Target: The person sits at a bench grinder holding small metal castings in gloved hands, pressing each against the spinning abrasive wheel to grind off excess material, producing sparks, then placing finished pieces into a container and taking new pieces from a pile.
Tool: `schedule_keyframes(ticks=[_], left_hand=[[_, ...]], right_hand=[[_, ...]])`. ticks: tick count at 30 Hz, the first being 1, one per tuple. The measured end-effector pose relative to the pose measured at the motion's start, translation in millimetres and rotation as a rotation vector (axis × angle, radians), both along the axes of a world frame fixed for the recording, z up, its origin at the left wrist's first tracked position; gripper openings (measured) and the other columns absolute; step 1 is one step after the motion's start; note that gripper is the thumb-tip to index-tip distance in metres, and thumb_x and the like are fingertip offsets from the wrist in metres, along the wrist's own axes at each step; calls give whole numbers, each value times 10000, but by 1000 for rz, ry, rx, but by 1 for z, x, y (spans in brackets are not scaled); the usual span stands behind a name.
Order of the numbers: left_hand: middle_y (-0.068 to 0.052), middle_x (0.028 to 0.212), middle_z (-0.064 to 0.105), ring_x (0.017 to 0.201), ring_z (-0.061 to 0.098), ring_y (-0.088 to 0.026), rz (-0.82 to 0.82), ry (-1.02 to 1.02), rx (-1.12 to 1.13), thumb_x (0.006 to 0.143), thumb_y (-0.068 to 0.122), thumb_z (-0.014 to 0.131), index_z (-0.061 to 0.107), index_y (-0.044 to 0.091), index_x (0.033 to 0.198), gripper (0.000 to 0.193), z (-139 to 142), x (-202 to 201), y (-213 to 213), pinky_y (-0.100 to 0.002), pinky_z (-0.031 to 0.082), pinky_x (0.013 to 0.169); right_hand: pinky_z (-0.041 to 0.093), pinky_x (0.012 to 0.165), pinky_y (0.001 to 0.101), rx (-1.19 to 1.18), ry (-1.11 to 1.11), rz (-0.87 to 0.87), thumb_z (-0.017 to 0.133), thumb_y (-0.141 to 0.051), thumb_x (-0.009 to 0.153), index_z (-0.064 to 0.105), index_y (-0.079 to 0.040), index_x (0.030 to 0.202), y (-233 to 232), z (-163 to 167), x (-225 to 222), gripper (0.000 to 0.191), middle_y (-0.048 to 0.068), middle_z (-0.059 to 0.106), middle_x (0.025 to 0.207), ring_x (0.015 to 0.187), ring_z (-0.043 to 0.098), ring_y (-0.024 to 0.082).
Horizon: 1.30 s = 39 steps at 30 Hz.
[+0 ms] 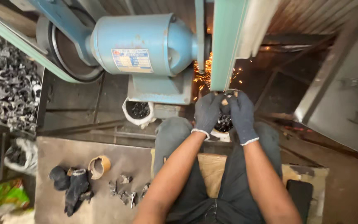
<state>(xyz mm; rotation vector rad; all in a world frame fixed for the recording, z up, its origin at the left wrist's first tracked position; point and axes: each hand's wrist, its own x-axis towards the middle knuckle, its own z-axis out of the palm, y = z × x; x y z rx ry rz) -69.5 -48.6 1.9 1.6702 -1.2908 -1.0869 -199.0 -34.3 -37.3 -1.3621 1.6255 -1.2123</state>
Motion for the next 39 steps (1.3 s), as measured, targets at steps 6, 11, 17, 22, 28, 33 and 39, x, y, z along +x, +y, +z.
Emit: schedule_keyframes(ticks=[6,11,17,22,28,33,39], left_hand=[[-31,1073,770,917,672,-55,-266,567,15,988,210,670,719,-12,1236,336,20,1,21,-266,548,811],[-48,1187,771,1044,683,-68,-377,443,-154,1024,245,652,694,-13,1284,369,26,33,38,-278,538,934],[-156,963,764,871,752,-209,-35,75,-211,970,354,632,733,30,1116,370,31,30,27,-338,554,760],[-200,795,732,711,702,-305,39,-64,82,965,355,661,746,-19,922,386,26,19,8,-399,511,691],[-181,909,733,828,740,-307,-151,51,-272,945,357,651,729,18,1037,360,31,3,13,-404,547,714],[-187,877,711,842,694,-383,-281,-412,-253,974,436,651,756,82,923,372,35,14,35,-452,510,708],[-149,956,744,868,712,-297,-340,-119,-193,980,353,671,757,52,1050,320,33,41,26,-391,527,743]], right_hand=[[539,877,412,-318,176,-222,614,-137,1050,690,-4,1211,52,36,5,222,190,724,1123,1013,711,333],[530,838,416,-282,374,-124,675,-157,1008,723,-10,1097,72,45,14,179,195,712,1042,969,691,341],[537,819,333,-73,-183,38,602,-145,992,701,-3,1156,26,37,25,238,109,751,1023,920,704,189],[516,758,329,111,-213,28,619,-152,1016,699,24,1082,1,32,20,204,103,728,913,825,653,184],[514,823,311,-113,-303,-180,632,-113,1025,686,30,1132,23,28,10,186,84,717,1007,913,650,155],[519,942,333,-302,-151,-69,646,-98,1017,630,23,1238,47,24,-1,253,87,695,1163,1061,660,169],[514,746,386,-47,204,75,664,-221,1012,677,8,1048,47,19,-5,233,186,700,930,865,680,284]])
